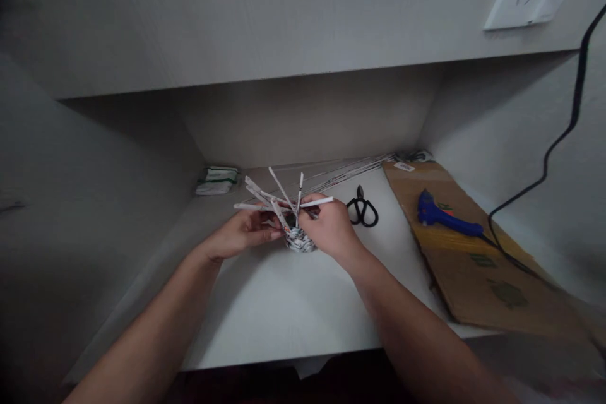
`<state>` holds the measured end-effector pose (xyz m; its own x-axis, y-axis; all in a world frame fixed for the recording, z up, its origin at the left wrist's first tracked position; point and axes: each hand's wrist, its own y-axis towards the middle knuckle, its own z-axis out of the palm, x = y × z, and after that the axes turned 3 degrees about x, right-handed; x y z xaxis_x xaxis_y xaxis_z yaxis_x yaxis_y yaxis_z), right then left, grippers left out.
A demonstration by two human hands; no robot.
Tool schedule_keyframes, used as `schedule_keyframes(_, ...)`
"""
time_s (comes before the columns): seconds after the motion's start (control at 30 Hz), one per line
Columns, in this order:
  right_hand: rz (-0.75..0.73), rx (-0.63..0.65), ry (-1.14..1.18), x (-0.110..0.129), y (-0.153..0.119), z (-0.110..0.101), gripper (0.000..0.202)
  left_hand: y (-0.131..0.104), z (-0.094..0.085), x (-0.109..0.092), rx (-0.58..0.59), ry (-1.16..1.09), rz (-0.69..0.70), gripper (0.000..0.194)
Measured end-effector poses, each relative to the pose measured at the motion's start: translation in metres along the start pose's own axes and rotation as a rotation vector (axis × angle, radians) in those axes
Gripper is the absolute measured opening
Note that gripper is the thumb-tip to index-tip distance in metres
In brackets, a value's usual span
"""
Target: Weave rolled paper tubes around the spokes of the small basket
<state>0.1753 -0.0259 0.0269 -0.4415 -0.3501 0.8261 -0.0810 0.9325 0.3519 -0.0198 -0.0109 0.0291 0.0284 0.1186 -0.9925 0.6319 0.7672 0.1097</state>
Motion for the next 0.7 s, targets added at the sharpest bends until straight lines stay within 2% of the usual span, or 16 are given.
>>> schedule_keyframes(0.13,-0.011,0.048,0.088,0.002,-0.002,0.000,0.009,0.004,0.005,0.002,-0.135,0.031,0.015,0.038)
schedule_keyframes(0.3,0.037,0.085,0.138,0.001,-0.003,0.004,0.012,0.006,0.012,-0.001,-0.237,0.219,0.029,0.027)
schedule_keyframes(0.47,-0.011,0.131,0.124,0.002,-0.006,0.008,0.013,0.005,0.017,-0.001,-0.377,0.370,0.127,0.011)
schedule_keyframes(0.63,-0.071,0.030,-0.003,0.006,-0.007,0.009,0.013,0.005,0.021,-0.002,-0.466,0.380,0.119,0.005)
schedule_keyframes(0.7,-0.129,-0.023,-0.114,0.007,-0.008,0.007,0.010,0.006,0.021,-0.002,-0.469,0.355,0.113,0.005)
